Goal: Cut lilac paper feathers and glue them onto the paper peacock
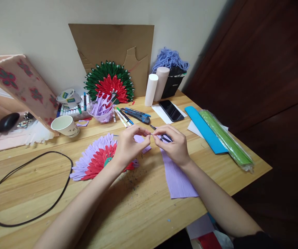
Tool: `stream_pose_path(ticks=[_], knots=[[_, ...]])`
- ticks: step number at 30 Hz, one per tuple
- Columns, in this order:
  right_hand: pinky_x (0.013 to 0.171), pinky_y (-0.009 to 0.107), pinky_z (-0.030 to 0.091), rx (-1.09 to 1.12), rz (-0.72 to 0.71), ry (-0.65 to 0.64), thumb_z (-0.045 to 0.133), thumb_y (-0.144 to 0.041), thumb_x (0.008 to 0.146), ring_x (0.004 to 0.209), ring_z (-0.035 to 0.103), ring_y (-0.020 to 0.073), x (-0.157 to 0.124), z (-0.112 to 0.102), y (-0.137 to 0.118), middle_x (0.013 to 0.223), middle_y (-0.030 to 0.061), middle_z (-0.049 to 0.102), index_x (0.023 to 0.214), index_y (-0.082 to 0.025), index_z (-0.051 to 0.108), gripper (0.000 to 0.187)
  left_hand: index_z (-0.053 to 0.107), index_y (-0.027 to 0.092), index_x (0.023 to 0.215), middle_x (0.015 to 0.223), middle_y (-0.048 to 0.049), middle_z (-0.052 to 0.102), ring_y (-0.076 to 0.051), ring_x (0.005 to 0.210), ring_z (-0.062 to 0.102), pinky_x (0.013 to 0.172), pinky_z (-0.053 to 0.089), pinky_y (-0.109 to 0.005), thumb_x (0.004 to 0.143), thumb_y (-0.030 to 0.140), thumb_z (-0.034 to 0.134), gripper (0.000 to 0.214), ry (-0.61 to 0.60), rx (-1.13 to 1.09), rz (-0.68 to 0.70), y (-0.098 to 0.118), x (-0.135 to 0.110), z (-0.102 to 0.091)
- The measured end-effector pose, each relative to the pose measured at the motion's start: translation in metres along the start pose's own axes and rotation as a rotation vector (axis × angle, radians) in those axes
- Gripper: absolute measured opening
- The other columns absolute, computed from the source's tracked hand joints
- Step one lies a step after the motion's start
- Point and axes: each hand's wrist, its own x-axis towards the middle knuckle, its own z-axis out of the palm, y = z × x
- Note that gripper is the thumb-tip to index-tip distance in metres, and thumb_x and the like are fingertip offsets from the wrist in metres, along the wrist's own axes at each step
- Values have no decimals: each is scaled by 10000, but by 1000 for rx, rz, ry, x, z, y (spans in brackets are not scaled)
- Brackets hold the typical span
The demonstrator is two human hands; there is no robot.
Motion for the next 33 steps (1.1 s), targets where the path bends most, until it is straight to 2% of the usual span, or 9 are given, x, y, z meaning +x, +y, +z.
stream_pose_path(ticks=[3, 9, 14, 20, 24, 33], knots=[[716, 291, 484, 46, 41, 2, 585, -159, 766, 754, 596, 152, -1, 2, 1, 792, 12, 636, 809, -205, 618, 71, 639, 140, 773, 787, -58, 679, -156, 739, 632, 728, 507, -290, 706, 175, 613, 80, 8, -15, 6, 0, 0, 0], [718, 277, 508, 308, 218, -11, 623, -172, 743, 741, 615, 142, -3, 8, 7, 793, 21, 648, 793, -179, 620, 50, 655, 132, 740, 757, -55, 691, -147, 698, 641, 689, 517, -262, 688, 180, 633, 74, 17, -88, -73, -2, 0, 1], [699, 280, 508, 326, 261, -14, 639, -177, 724, 720, 616, 148, -2, 10, 11, 764, 29, 648, 772, -172, 627, 50, 675, 136, 743, 747, -56, 698, -156, 690, 650, 680, 518, -262, 692, 202, 643, 89, 5, -113, -136, -4, 1, 1], [699, 282, 506, 306, 242, 7, 625, -167, 719, 717, 615, 152, 0, 14, 12, 756, 29, 648, 765, -175, 627, 46, 677, 120, 783, 791, -84, 707, -172, 691, 655, 662, 529, -274, 690, 251, 660, 161, -4, -221, -192, -12, 2, 2], [703, 287, 507, 288, 204, 12, 621, -170, 716, 726, 619, 157, 0, 14, 12, 769, 28, 659, 788, -182, 641, 75, 679, 122, 803, 810, -87, 710, -179, 712, 661, 679, 530, -278, 693, 273, 660, 188, -27, -232, -181, -15, 1, 1], [681, 278, 488, 166, 32, -26, 585, -118, 746, 712, 604, 148, 1, 11, 9, 784, 23, 658, 822, -208, 671, 146, 652, 153, 786, 769, -51, 687, -173, 713, 637, 707, 499, -300, 727, 222, 599, 106, -13, 101, 44, -15, -1, -3]])
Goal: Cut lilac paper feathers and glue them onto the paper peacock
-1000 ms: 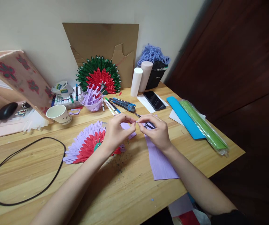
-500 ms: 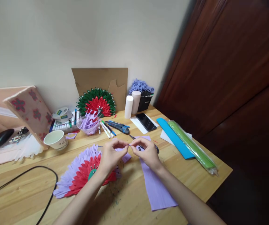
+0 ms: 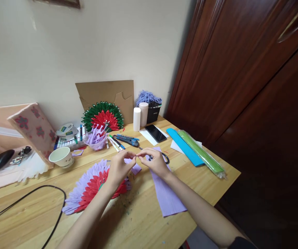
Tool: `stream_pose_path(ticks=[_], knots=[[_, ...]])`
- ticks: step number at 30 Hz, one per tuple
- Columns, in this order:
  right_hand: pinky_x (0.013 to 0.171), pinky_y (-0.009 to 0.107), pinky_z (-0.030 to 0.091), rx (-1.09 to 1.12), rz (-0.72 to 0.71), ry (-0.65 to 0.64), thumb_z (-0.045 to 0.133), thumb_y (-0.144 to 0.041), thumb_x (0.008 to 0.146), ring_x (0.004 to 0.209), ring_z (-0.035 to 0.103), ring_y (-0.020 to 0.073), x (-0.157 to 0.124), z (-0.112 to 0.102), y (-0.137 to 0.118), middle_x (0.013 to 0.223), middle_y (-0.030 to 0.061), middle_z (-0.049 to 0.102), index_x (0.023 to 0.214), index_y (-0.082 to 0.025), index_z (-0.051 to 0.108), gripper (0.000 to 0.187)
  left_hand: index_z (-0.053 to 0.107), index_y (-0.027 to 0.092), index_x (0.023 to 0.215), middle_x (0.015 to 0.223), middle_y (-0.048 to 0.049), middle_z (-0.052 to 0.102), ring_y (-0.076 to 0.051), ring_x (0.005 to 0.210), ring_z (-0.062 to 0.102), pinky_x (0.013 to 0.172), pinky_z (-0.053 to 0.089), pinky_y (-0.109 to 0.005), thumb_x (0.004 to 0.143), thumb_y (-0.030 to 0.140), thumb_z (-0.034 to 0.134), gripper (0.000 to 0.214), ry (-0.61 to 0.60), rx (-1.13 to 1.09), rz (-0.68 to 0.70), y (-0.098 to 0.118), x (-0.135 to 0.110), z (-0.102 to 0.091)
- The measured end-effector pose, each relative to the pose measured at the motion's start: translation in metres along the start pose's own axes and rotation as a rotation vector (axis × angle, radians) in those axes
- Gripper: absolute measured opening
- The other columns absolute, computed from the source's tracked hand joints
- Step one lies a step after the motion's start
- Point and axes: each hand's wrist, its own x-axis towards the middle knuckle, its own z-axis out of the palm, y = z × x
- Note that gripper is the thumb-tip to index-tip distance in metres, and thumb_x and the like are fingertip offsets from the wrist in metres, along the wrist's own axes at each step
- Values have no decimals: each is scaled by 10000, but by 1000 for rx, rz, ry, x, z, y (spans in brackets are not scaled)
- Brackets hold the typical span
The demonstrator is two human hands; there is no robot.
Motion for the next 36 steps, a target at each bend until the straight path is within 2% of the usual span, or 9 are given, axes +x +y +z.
stream_pose_path(ticks=[9, 16, 20, 23, 28, 32, 36], knots=[[683, 272, 466, -155, -50, -15, 589, -125, 743, 721, 587, 148, -1, -2, -4, 742, 18, 630, 766, -189, 615, 73, 622, 168, 773, 757, -37, 672, -163, 703, 629, 689, 490, -283, 730, 232, 591, 83, 10, 33, 41, -3, -1, 4], [679, 265, 457, -172, -31, -85, 578, -158, 767, 719, 564, 141, 1, -6, 0, 757, 14, 607, 784, -194, 589, 41, 585, 168, 747, 744, -32, 653, -156, 694, 611, 673, 480, -273, 721, 210, 586, 49, -6, 68, 84, -2, -1, 3], [674, 271, 462, -169, -13, -68, 574, -164, 770, 714, 566, 143, 1, -8, 2, 758, 12, 600, 784, -202, 584, 41, 572, 169, 732, 740, -30, 641, -155, 703, 602, 699, 481, -286, 717, 207, 581, 42, 19, 56, 80, -1, 1, -1], [672, 278, 464, -168, -20, -52, 576, -167, 769, 710, 569, 145, 1, -8, 3, 752, 11, 599, 781, -206, 581, 41, 588, 157, 780, 783, -43, 655, -157, 717, 619, 706, 497, -286, 707, 247, 607, 117, -17, -71, -15, -1, 4, -4], [686, 284, 460, -179, -92, -79, 570, -155, 774, 727, 570, 149, 0, -7, 0, 760, 16, 604, 789, -209, 580, 57, 638, 121, 753, 738, -67, 678, -164, 689, 629, 653, 493, -267, 754, 297, 559, 193, -201, -271, -234, -2, 7, -2], [715, 304, 456, -203, -150, -89, 568, -166, 781, 757, 578, 162, -1, -7, -1, 773, 20, 617, 794, -216, 577, 53, 637, 115, 692, 674, -52, 668, -144, 638, 616, 637, 482, -251, 735, 264, 574, 168, -246, -370, -283, -1, 8, -2], [720, 312, 456, -219, -152, -93, 562, -171, 785, 761, 581, 167, -1, -7, -1, 776, 21, 624, 792, -219, 579, 52, 649, 112, 719, 707, -61, 688, -146, 647, 631, 647, 497, -255, 710, 273, 619, 164, -231, -416, -314, -4, 8, -2]])
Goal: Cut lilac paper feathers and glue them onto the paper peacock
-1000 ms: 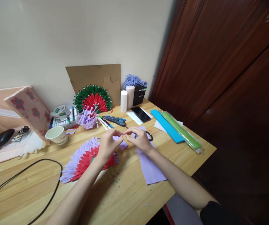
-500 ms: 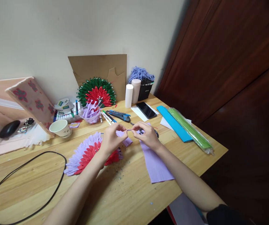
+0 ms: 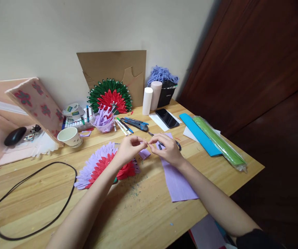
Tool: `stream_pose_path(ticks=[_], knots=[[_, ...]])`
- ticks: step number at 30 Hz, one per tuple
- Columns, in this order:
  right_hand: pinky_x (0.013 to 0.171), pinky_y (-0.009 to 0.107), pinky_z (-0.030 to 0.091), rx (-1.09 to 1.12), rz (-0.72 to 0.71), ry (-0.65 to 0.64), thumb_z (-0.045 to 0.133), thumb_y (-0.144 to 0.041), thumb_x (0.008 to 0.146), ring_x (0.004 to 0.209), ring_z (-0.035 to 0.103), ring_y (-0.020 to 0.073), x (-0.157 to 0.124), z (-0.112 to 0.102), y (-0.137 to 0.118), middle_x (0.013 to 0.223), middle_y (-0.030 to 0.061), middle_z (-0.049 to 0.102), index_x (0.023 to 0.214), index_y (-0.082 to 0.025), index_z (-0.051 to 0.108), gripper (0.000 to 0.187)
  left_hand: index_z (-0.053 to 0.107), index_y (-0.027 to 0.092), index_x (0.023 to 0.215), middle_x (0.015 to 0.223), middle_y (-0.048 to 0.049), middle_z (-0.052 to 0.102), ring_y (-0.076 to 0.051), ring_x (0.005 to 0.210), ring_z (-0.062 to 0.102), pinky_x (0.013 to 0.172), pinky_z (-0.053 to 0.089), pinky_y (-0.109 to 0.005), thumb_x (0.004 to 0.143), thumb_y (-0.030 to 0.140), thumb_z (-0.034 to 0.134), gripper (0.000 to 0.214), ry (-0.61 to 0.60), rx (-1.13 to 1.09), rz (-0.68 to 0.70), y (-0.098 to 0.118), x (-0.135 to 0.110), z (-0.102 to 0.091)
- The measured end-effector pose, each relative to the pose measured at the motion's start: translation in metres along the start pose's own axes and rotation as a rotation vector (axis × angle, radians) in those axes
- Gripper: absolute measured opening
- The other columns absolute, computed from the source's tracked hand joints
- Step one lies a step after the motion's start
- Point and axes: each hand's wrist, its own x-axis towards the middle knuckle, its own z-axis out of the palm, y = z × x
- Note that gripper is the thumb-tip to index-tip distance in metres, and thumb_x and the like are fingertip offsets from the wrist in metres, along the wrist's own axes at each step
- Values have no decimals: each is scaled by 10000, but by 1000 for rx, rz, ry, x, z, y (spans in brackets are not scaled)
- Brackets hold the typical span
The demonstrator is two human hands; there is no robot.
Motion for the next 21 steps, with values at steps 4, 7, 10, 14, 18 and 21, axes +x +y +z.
stream_pose_path(ticks=[4, 7, 10, 14, 18, 21], knots=[[709, 306, 459, 12, 47, 11, 568, -168, 776, 745, 581, 164, 0, 0, -1, 768, 19, 620, 774, -219, 580, 53, 676, 125, 755, 747, -69, 704, -164, 678, 644, 657, 511, -271, 713, 326, 638, 209, 0, 21, 39, -4, 1, -1], [684, 289, 459, 45, 94, 26, 580, -156, 764, 719, 579, 153, 1, 0, -1, 751, 9, 615, 766, -217, 580, 61, 693, 144, 775, 766, -66, 705, -164, 698, 642, 671, 512, -272, 728, 341, 632, 212, 1, 109, 130, -4, 0, -4], [683, 282, 459, 72, 133, 33, 584, -146, 754, 717, 581, 149, 1, 0, -1, 743, 1, 622, 764, -216, 585, 71, 701, 173, 803, 786, -55, 702, -157, 722, 635, 690, 503, -268, 762, 319, 604, 180, -3, 254, 264, 2, -2, -7], [684, 280, 462, 101, 172, 24, 584, -152, 748, 718, 584, 149, 0, 0, -1, 744, 0, 631, 758, -210, 592, 60, 689, 182, 831, 805, -56, 697, -156, 732, 622, 700, 485, -274, 792, 264, 563, 155, -28, 438, 422, 8, -4, -9], [674, 272, 461, 130, 199, 8, 590, -157, 745, 707, 581, 143, 1, 1, -1, 737, 1, 626, 757, -202, 594, 47, 673, 168, 820, 791, -65, 680, -157, 722, 610, 690, 469, -269, 799, 244, 541, 154, 1, 549, 495, 7, -5, -9], [681, 274, 458, 136, 201, 0, 590, -156, 745, 718, 577, 145, 1, 1, -1, 748, 6, 624, 766, -199, 596, 49, 658, 166, 801, 775, -59, 670, -153, 713, 602, 684, 463, -263, 795, 230, 535, 139, 10, 562, 496, 5, -6, -7]])
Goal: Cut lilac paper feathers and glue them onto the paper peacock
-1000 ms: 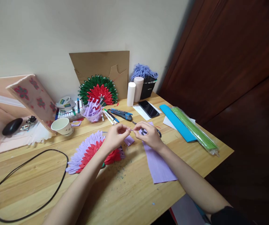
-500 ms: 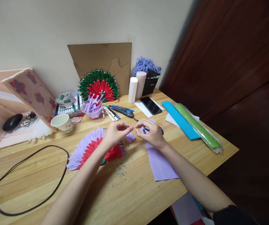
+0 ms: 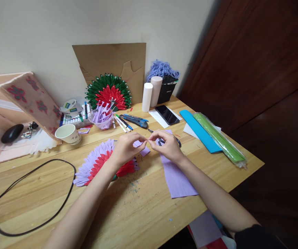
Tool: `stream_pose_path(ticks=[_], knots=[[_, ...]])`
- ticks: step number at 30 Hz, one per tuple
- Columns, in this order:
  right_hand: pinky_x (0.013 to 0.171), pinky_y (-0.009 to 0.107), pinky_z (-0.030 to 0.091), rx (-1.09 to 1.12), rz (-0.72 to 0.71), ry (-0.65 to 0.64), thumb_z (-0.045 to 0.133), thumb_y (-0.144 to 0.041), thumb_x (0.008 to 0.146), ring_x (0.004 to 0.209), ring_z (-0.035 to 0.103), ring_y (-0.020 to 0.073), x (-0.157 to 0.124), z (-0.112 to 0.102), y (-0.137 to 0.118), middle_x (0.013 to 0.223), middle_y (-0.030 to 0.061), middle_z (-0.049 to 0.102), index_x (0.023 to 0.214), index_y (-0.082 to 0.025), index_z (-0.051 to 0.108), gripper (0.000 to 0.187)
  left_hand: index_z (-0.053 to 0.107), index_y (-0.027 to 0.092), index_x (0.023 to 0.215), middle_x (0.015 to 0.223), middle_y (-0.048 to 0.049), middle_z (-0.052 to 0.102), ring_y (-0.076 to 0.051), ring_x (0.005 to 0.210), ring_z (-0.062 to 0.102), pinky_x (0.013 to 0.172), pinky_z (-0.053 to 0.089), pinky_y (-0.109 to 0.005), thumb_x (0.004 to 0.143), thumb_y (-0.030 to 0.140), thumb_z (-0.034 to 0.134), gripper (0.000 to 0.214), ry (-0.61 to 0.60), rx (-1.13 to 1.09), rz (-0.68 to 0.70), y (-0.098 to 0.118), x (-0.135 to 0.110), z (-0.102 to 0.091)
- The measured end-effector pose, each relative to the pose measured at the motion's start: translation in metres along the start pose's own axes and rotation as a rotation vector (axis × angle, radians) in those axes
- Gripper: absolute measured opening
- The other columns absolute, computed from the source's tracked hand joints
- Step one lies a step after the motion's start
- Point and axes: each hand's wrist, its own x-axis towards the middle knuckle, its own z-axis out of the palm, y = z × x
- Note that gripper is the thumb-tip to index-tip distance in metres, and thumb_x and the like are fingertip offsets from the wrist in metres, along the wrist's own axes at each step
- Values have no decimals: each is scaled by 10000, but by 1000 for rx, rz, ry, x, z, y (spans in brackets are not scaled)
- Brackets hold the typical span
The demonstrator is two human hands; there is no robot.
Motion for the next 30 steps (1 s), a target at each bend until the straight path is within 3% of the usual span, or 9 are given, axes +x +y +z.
stream_pose_path(ticks=[12, 17, 23, 30], knots=[[649, 271, 458, 10, 41, 20, 589, -164, 724, 665, 561, 139, -1, -2, 4, 712, 3, 613, 730, -190, 593, 27, 627, 166, 739, 709, -20, 658, -131, 661, 591, 651, 455, -243, 732, 182, 568, 62, 85, -21, -46, 2, 0, 5], [662, 281, 477, 42, 66, 93, 585, -177, 736, 676, 579, 145, 1, -7, 7, 739, 17, 614, 754, -185, 593, 21, 634, 151, 704, 703, -28, 673, -139, 660, 606, 650, 467, -244, 700, 172, 582, 57, 170, -48, -160, 1, 2, -3], [680, 287, 475, 20, -15, 47, 609, -225, 764, 725, 585, 153, 0, -3, -2, 785, 26, 630, 809, -196, 623, 55, 653, 139, 718, 699, -35, 683, -129, 626, 608, 615, 482, -235, 711, 207, 602, 85, 79, -174, -239, 1, 3, 1], [668, 288, 487, 167, 174, 60, 615, -293, 761, 699, 600, 153, 1, 0, 10, 754, 28, 641, 770, -179, 611, 114, 650, 149, 945, 864, -66, 695, -149, 770, 638, 723, 510, -269, 713, 233, 646, 247, 105, -256, -219, -1, 3, 3]])
